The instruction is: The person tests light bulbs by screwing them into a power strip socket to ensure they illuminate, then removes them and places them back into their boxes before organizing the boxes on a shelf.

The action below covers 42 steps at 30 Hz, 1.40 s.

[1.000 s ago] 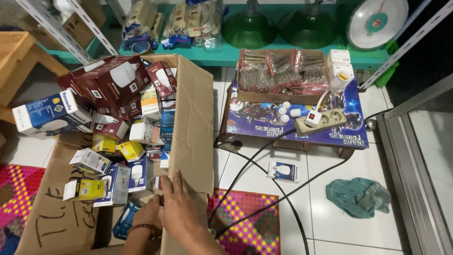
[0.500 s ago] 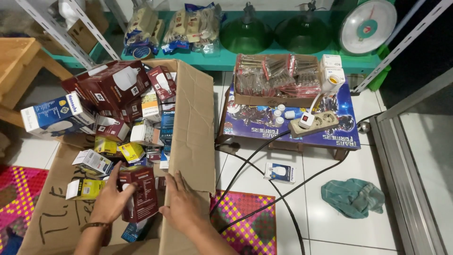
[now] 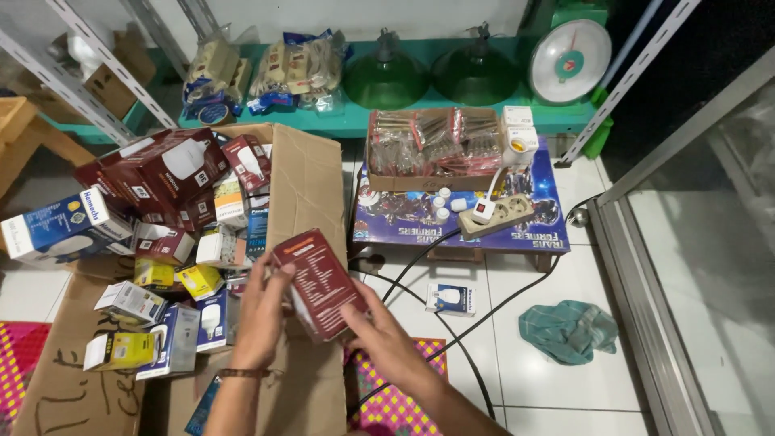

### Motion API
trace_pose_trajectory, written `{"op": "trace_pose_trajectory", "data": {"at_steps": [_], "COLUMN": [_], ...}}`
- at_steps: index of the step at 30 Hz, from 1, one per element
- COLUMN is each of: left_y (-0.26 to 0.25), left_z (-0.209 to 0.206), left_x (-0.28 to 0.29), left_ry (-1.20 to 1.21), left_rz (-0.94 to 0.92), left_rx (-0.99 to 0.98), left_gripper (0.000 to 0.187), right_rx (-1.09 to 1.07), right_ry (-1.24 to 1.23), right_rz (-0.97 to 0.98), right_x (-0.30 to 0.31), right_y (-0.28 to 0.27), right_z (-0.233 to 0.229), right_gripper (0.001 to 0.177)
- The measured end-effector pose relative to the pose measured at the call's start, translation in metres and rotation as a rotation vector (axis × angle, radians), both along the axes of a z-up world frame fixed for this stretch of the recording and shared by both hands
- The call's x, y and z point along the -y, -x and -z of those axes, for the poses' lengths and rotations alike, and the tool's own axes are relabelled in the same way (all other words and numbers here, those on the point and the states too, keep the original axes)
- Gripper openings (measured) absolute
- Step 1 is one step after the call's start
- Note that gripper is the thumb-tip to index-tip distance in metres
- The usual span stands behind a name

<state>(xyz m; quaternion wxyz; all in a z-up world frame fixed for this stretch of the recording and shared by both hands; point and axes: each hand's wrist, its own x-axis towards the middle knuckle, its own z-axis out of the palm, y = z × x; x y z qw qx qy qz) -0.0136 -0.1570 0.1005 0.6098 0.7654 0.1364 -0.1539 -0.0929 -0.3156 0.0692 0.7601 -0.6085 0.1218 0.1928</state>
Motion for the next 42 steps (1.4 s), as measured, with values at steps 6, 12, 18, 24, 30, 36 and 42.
{"op": "trace_pose_trajectory", "data": {"at_steps": [6, 12, 18, 24, 30, 36, 42], "left_y": [0.018, 0.023, 0.018, -0.005, -0.04, -0.057, -0.068], "left_z": [0.017, 0.012, -0.015, -0.009, 0.033, 0.011, -0.006], "left_x": [0.078, 0.127, 0.157, 0.187, 0.226, 0.257, 0.264], "left_ry": [0.373, 0.524, 0.629, 0.596, 0.575, 0.477, 0.319], "left_rz": [0.036, -0.04, -0.041, 0.009, 0.005, -0.075, -0.056], "left_rx": [-0.047, -0.08, -0.032, 0.067, 0.337, 0.35, 0.441], "left_gripper": [0.059, 0.082, 0.084, 0.057, 0.087, 0.106, 0.108], "right_rx": [-0.261, -0.16, -0.037, 0.071, 0.107, 0.137, 0.142], "right_ry": [-0.087, -0.117, -0.3, -0.462, -0.529, -0.484, -0.374], "right_rz": [0.407, 0.665, 0.713, 0.713, 0.783, 0.73, 0.659], "right_x": [0.063, 0.102, 0.121, 0.148, 0.177, 0.202, 0.206], "right_y": [0.016, 0.014, -0.002, -0.034, -0.071, -0.092, -0.098], "right_z": [-0.035, -0.041, -0.041, 0.0, 0.014, 0.038, -0.002], "right_gripper": [0.071, 0.059, 0.048, 0.045, 0.044, 0.048, 0.056]}}
